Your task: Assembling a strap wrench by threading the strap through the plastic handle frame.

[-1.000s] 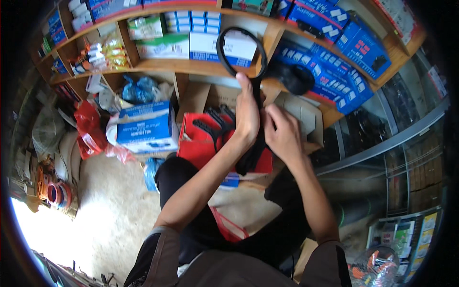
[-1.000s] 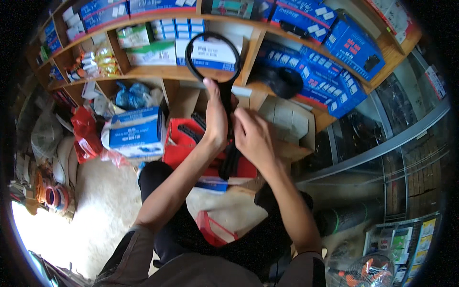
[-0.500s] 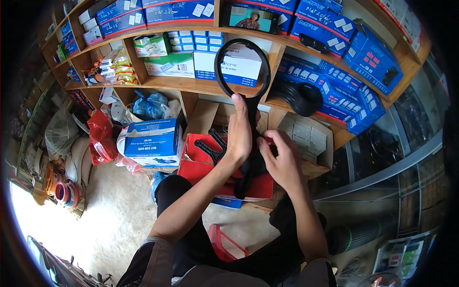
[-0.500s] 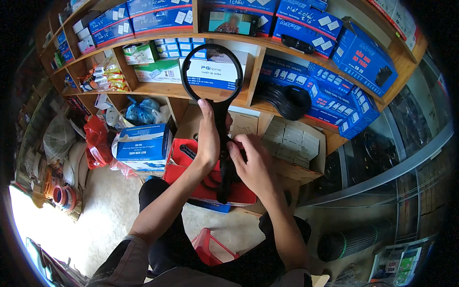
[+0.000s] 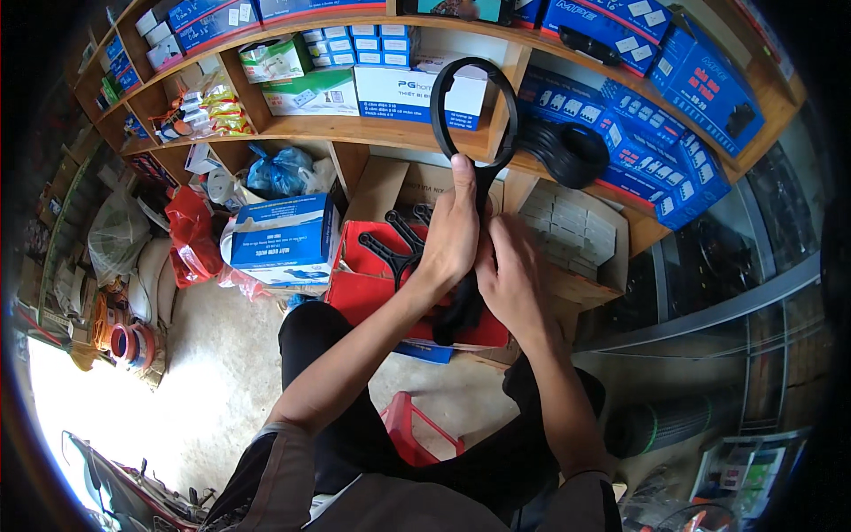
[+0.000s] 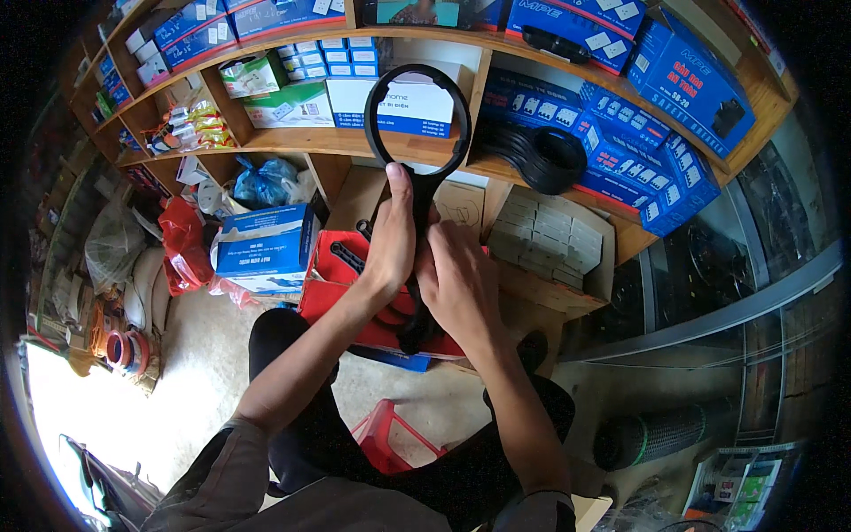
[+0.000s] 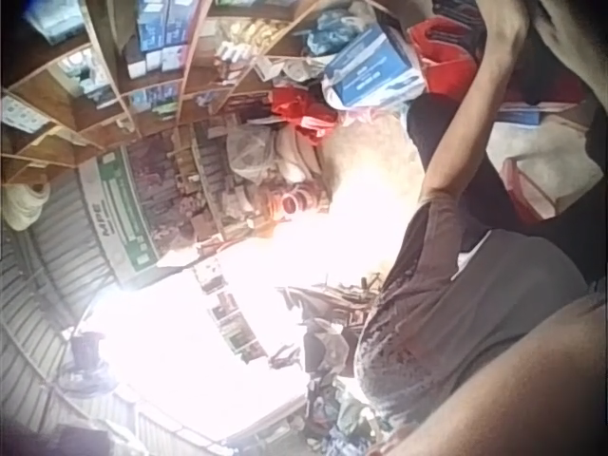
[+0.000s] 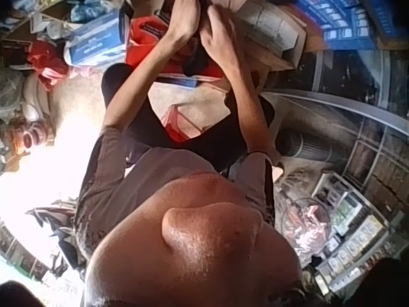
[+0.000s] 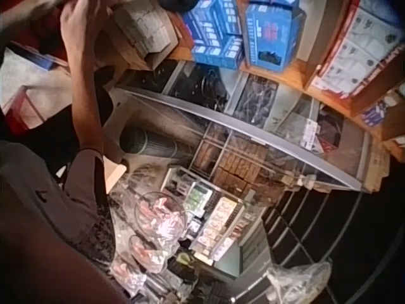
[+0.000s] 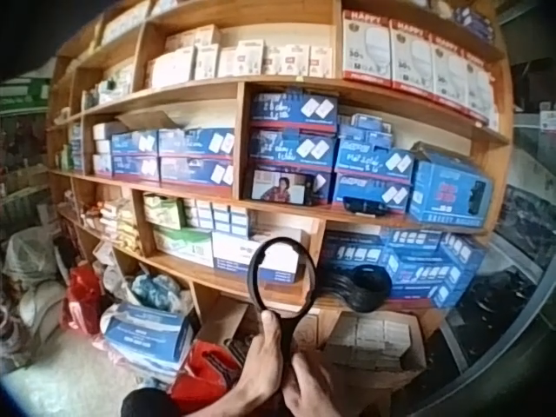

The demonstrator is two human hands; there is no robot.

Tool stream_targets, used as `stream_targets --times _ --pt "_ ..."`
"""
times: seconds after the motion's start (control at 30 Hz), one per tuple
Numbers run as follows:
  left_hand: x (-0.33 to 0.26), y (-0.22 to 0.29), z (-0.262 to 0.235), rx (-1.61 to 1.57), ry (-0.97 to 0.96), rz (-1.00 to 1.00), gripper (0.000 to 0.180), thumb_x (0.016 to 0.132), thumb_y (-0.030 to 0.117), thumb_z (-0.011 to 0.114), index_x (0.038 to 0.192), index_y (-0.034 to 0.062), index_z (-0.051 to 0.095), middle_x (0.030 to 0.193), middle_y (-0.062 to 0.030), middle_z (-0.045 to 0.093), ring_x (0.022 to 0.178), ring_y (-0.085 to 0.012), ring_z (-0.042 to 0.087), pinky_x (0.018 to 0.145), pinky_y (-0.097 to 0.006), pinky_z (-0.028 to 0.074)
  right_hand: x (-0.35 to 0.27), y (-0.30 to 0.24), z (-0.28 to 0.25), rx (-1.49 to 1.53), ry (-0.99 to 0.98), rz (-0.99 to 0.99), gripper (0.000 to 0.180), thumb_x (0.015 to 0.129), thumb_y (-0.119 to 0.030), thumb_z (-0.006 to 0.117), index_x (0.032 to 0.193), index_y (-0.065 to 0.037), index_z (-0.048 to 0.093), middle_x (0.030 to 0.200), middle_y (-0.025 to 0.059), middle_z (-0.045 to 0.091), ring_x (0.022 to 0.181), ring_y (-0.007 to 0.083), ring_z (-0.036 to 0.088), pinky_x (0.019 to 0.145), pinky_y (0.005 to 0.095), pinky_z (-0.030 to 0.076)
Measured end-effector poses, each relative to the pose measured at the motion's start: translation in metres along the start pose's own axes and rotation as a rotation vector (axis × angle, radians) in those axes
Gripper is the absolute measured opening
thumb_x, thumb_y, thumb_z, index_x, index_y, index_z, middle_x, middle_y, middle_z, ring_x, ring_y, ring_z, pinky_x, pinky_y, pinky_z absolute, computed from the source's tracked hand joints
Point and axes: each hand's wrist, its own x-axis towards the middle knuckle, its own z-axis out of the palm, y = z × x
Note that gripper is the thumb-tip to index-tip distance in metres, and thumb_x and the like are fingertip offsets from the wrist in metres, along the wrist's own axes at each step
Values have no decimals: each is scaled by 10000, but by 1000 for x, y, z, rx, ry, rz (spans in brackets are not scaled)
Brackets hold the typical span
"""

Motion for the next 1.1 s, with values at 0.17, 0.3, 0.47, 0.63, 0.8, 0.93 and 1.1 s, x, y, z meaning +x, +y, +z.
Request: stream_targets --times 0.17,0.3,0.47,0.63,0.8,0.93,1.1 --pt "10 -6 -10 -77 63 -78 985 977 842 133 733 5 590 692 -89 552 667 -206 506 651 -354 442 -3 -7 0 148 -78 7 104 924 -28 604 1007 2 549 937 201 584 911 428 594 777 499 484" --pt "5 -10 -4 -84 -50 -80 839 1002 813 197 888 80 589 812 -21 536 739 -131 489 697 -291 423 3 5 -3 79 6 -116 104 916 -23 608 1003 2 557 948 180 606 895 394 615 761 486 502" --pt "10 -17 -11 -8 21 -41 999 974 842 108 718 11 600 677 -78 554 646 -196 519 653 -364 450 -14 -2 -1 195 -115 -89 98 908 -21 618 989 -6 565 923 172 596 880 379 623 741 481 506" --pt "5 -4 -10 -51 -75 -6 958 992 818 113 753 27 596 690 -67 558 647 -161 517 604 -323 453 3 0 -8 20 40 -161 92 904 -30 641 967 -37 574 908 126 600 843 331 631 690 444 523" --pt "-4 16 -17 -236 -216 -42 826 1026 775 135 757 110 543 699 3 493 604 -110 431 563 -274 379 9 6 -31 -72 320 -126 44 973 -60 636 978 -31 604 885 130 627 772 307 633 688 400 519" --pt "-2 21 -33 -485 -341 94 841 1007 802 129 717 103 495 651 14 435 559 -105 394 516 -267 327 2 -4 -43 346 349 137 156 1069 -143 580 1050 11 594 864 13 559 771 86 493 700 253 425" --pt "7 15 -34 -815 -417 85 879 981 838 149 758 76 526 688 -26 470 614 -165 470 565 -281 385 -8 -15 -37 632 222 255 224 1090 -212 552 1108 12 551 933 36 553 809 95 488 764 231 414"
